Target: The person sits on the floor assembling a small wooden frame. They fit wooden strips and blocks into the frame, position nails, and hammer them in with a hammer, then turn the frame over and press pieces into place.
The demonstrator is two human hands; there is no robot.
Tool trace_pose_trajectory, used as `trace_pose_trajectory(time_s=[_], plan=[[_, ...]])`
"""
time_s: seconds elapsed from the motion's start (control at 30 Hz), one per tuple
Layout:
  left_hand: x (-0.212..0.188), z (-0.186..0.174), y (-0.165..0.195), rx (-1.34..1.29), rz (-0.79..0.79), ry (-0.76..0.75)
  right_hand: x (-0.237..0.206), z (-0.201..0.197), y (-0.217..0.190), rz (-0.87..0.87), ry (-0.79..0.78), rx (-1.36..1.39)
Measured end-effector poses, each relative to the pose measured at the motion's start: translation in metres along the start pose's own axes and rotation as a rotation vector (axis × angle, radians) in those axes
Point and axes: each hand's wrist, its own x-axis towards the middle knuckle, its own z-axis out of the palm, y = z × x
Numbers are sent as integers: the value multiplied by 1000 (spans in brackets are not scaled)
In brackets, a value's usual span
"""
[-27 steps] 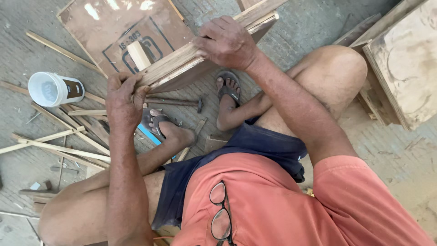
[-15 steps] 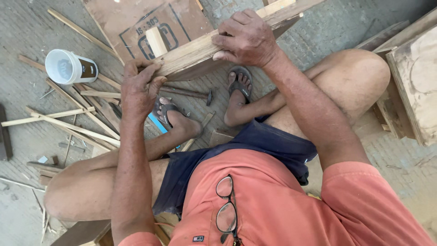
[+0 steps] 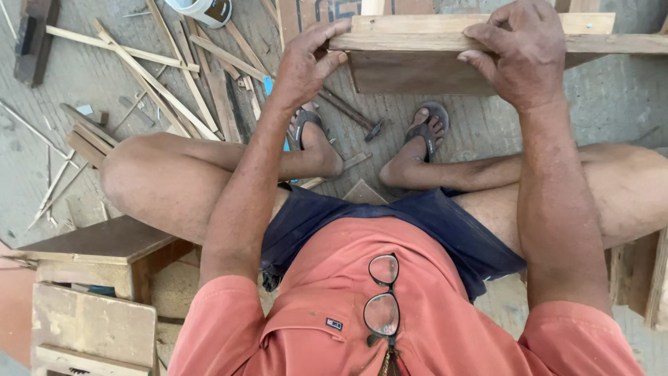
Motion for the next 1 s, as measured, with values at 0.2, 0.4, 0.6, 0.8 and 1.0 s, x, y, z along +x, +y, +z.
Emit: trace_pose_trajectory(time_s=[0.2, 0.4, 0.6, 0.8, 1.0], plan=[[2, 13, -11, 113, 18, 92, -2, -2, 10, 10, -35, 53], [4, 18, -10, 159, 33, 90, -2, -1, 10, 47, -40, 91], [1, 15, -31, -111, -53, 82, 3, 3, 8, 48, -56, 103], [-10, 35, -60, -603, -112, 269, 8, 8, 0, 130, -110, 128], [-17, 62, -59, -468, -177, 534, 14, 2, -1, 228, -181, 246]])
